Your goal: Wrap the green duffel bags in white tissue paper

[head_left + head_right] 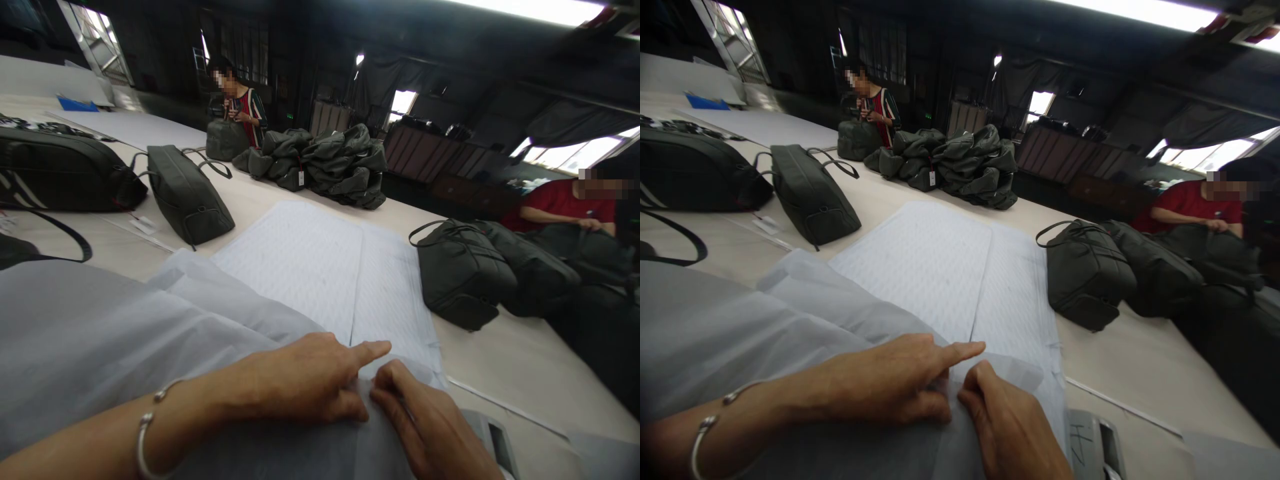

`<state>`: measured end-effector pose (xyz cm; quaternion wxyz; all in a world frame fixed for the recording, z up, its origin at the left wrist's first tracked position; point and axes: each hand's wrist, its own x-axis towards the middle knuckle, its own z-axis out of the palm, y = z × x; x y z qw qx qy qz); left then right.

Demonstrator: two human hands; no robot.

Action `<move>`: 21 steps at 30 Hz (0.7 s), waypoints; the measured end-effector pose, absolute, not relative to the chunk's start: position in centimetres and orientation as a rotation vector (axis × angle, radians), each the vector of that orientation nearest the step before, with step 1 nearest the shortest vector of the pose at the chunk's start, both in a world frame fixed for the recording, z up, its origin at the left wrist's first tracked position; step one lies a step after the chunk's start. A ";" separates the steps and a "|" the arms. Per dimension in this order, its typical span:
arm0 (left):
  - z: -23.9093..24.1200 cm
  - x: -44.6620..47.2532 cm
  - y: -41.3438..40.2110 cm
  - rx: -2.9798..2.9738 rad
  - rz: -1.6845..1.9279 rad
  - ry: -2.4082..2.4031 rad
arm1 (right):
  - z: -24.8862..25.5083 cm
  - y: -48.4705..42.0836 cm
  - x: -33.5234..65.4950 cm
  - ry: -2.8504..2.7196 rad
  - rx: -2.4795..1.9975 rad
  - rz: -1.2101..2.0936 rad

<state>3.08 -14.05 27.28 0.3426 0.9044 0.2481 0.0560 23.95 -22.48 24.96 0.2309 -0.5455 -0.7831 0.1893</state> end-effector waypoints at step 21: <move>20.1 4.0 -21.9 3.118 0.986 0.678 | 24.4 -19.0 23.0 -1.856 -1.825 1.019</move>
